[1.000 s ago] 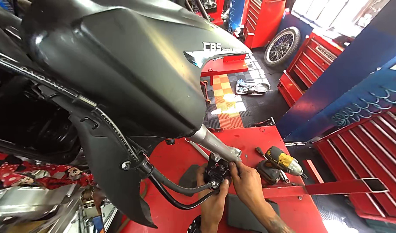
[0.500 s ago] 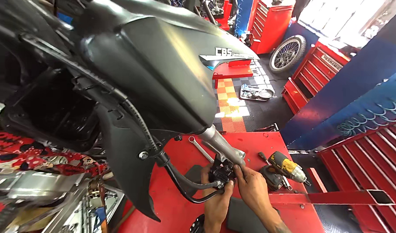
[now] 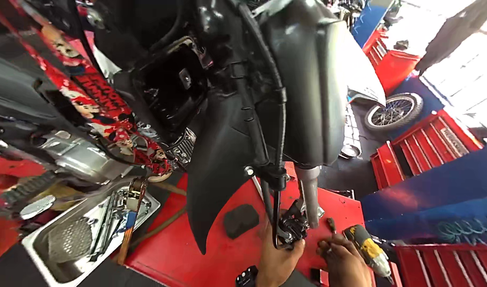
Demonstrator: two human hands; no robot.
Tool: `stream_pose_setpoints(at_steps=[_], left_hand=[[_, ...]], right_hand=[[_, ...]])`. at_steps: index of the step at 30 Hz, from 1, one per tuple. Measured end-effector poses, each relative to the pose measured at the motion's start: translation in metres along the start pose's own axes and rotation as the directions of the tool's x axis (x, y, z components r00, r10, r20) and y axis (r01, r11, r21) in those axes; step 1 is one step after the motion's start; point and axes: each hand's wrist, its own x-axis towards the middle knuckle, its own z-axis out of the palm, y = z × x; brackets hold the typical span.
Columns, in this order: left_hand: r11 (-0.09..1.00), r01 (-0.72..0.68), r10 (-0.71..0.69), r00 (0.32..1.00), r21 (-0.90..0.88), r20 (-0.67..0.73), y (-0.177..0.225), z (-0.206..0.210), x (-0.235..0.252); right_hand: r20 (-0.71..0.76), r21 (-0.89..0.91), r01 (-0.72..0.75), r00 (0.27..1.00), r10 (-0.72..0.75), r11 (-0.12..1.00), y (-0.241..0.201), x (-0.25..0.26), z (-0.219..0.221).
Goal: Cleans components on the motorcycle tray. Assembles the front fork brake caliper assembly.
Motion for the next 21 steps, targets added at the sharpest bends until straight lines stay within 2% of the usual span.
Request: stream_pose_setpoints(at_steps=[1, 3, 6, 9, 12, 15, 18, 21], left_hand=[[1.0, -0.002, 0.003, 1.0, 0.013, -0.005, -0.002, -0.001, 0.0], [0.999, -0.007, 0.007, 1.0, 0.035, -0.011, -0.004, -0.002, 0.0], [0.998, -0.012, 0.014, 1.0, 0.059, -0.02, -0.005, -0.001, 0.001], [1.0, -0.004, 0.004, 1.0, 0.002, -0.019, -0.004, -0.001, 0.001], [1.0, -0.017, 0.017, 1.0, -0.02, -0.011, -0.006, -0.002, 0.002], [1.0, -0.013, 0.013, 1.0, 0.015, 0.0, -0.007, -0.005, 0.001], [0.998, -0.025, 0.026, 1.0, 0.05, -0.008, -0.006, -0.006, 0.003], [0.996, -0.042, 0.043, 0.999, 0.075, -0.021, -0.006, -0.005, 0.003]], right_hand=[[-0.023, 0.099, -0.054, 0.998, 0.056, 0.994, -0.005, -0.005, -0.001], [-0.011, 0.167, -0.036, 0.999, 0.038, 0.985, -0.015, -0.012, -0.002], [0.067, 0.114, 0.209, 0.974, -0.218, 0.971, -0.027, -0.023, 0.005], [0.123, -0.003, 0.515, 0.851, -0.51, 0.857, -0.029, -0.025, 0.018], [0.133, -0.036, 0.703, 0.707, -0.694, 0.71, -0.024, -0.02, 0.034], [0.138, -0.042, 0.806, 0.59, -0.796, 0.59, -0.014, -0.012, 0.053], [0.157, -0.197, 0.887, 0.449, -0.88, 0.418, -0.005, -0.005, 0.061], [0.206, -0.27, 0.907, 0.382, -0.901, 0.323, -0.005, -0.003, 0.059]])
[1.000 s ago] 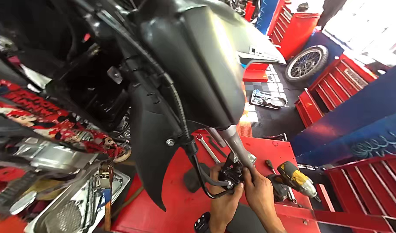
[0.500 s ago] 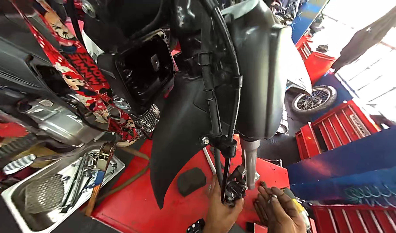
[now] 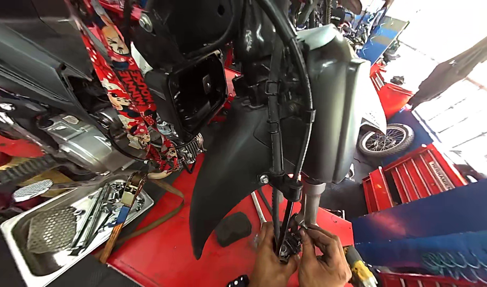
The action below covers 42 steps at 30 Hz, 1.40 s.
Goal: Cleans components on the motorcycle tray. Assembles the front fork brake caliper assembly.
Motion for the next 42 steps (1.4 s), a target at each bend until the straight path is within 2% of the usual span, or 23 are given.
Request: stream_pose_setpoints(at_steps=[3, 8, 13, 16, 22, 25, 29, 31, 35, 37, 42], left_hand=[[1.0, 0.016, -0.016, 1.0, 0.004, 0.015, 0.0, -0.001, 0.0], [1.0, 0.007, -0.007, 1.0, -0.025, 0.017, 0.003, -0.002, 0.0], [0.998, -0.01, 0.012, 1.0, -0.054, 0.025, -0.001, -0.005, -0.001], [0.999, 0.022, -0.021, 0.999, -0.047, 0.031, -0.002, -0.004, -0.002], [1.0, 0.016, -0.015, 0.998, -0.014, 0.066, 0.001, -0.005, 0.002], [1.0, 0.011, -0.011, 0.998, -0.001, 0.07, 0.002, -0.009, 0.003], [1.0, 0.013, -0.012, 0.997, -0.014, 0.071, 0.001, -0.008, 0.003], [0.999, 0.024, -0.022, 0.997, -0.026, 0.07, 0.0, -0.007, 0.003], [1.0, 0.013, -0.012, 0.998, -0.016, 0.067, 0.001, -0.008, 0.005], [1.0, -0.008, 0.008, 0.999, 0.002, 0.053, 0.003, -0.007, 0.005], [0.999, 0.04, -0.041, 0.997, 0.021, 0.072, 0.001, -0.009, 0.003]], right_hand=[[0.05, -0.054, -0.021, 0.998, 0.024, 0.998, -0.003, 0.006, -0.002], [0.048, -0.189, -0.002, 0.999, 0.011, 0.982, -0.004, 0.011, 0.002], [0.189, -0.091, -0.132, 0.971, 0.147, 0.987, -0.018, 0.005, -0.011], [0.208, -0.125, -0.176, 0.958, 0.199, 0.976, -0.021, 0.009, -0.013], [0.26, -0.355, -0.041, 0.955, 0.141, 0.934, -0.019, 0.013, -0.017], [0.299, -0.516, 0.036, 0.944, 0.14, 0.856, -0.026, 0.015, -0.015], [0.275, -0.655, 0.134, 0.959, 0.069, 0.743, -0.021, 0.019, -0.003], [0.264, -0.644, 0.133, 0.963, 0.056, 0.754, -0.017, 0.019, -0.003], [0.302, -0.562, 0.02, 0.936, 0.183, 0.827, -0.026, 0.016, -0.013], [0.282, -0.559, 0.019, 0.945, 0.169, 0.829, -0.023, 0.011, -0.009], [0.268, -0.586, 0.046, 0.953, 0.14, 0.809, -0.015, 0.014, -0.001]])
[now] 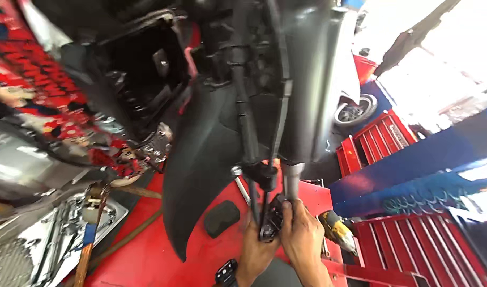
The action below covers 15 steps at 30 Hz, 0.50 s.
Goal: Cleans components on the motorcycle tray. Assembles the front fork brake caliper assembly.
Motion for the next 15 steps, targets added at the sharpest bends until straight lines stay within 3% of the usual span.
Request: stream_pose_setpoints(at_steps=[3, 8, 11, 13, 15], left_hand=[[0.999, -0.013, 0.013, 1.0, -0.034, 0.0, 0.003, 0.002, -0.001], [0.999, -0.046, 0.046, 0.999, 0.003, 0.021, 0.003, 0.005, -0.001], [0.999, -0.017, 0.016, 0.999, 0.031, 0.043, 0.001, 0.005, -0.002], [0.997, -0.009, 0.004, 0.998, 0.082, 0.067, 0.002, 0.004, -0.004], [0.991, -0.009, -0.004, 0.995, 0.131, 0.1, 0.004, -0.001, -0.004]], right_hand=[[0.097, 0.034, -0.075, 0.993, 0.072, 0.997, -0.003, -0.006, -0.006], [0.002, 0.162, -0.072, 0.997, 0.073, 0.984, 0.003, -0.011, 0.01], [0.034, 0.283, -0.098, 0.995, 0.092, 0.954, 0.015, -0.013, 0.008], [0.075, 0.441, -0.218, 0.976, 0.206, 0.871, 0.033, -0.03, 0.011], [0.116, 0.531, -0.395, 0.91, 0.397, 0.75, 0.06, -0.065, 0.026]])
